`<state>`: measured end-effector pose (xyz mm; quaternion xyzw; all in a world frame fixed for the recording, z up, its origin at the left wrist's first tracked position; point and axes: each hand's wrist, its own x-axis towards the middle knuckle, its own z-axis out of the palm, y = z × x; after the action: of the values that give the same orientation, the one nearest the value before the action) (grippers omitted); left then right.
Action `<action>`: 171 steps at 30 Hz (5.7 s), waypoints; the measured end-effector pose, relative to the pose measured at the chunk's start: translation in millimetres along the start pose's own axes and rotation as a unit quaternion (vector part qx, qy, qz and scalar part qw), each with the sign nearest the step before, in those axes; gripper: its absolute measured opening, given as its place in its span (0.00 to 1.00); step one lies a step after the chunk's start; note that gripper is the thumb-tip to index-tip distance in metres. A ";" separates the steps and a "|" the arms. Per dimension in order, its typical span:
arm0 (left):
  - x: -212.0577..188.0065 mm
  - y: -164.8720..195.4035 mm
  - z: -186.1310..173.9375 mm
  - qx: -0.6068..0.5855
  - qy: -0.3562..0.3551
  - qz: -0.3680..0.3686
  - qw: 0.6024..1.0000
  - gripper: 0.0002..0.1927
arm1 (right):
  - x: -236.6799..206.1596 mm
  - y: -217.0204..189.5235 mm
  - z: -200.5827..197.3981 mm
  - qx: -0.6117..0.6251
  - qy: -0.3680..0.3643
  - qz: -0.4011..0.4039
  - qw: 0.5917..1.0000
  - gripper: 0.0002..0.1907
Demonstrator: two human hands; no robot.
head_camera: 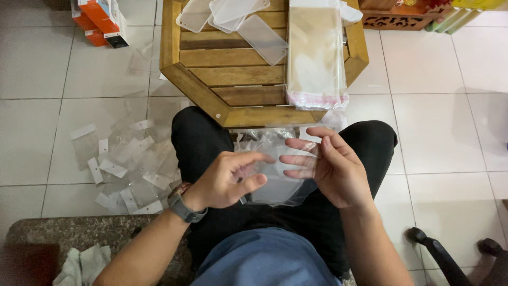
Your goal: The person sits on the floor and repeatedly picks up clear phone cases from a wooden table, places each into a small plastic bag, and stacks the packaged units. The person handles the cases one at a time and maintains a growing pile of finished packages.
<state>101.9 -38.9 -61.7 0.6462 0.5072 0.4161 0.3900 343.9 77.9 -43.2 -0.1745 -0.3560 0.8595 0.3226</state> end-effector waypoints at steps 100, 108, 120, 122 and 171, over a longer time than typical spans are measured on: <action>82.8 95.8 -58.0 0.551 -0.018 0.405 0.729 0.04 | 3.0 24.5 -4.4 -0.305 0.062 -0.048 0.949 0.17; 58.2 70.8 -42.1 0.350 0.005 0.177 0.920 0.11 | 6.2 24.8 -4.4 -0.208 0.072 -0.070 0.973 0.22; 50.6 46.8 -12.7 0.197 -0.103 -0.010 0.975 0.20 | 14.3 43.5 0.8 -0.247 0.072 -0.050 0.965 0.21; 50.0 45.7 -12.5 0.260 -0.022 0.046 0.964 0.16 | 13.0 47.3 -2.6 -0.258 0.082 -0.050 0.961 0.20; -37.6 -28.8 9.7 -0.128 -0.196 -0.025 0.972 0.22 | -61.1 67.2 -85.9 -0.292 -0.006 0.111 0.950 0.16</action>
<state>96.2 -71.3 -97.1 0.6471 0.3795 0.3329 0.5713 405.2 43.1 -146.5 -0.2946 -0.5718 0.7493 0.1575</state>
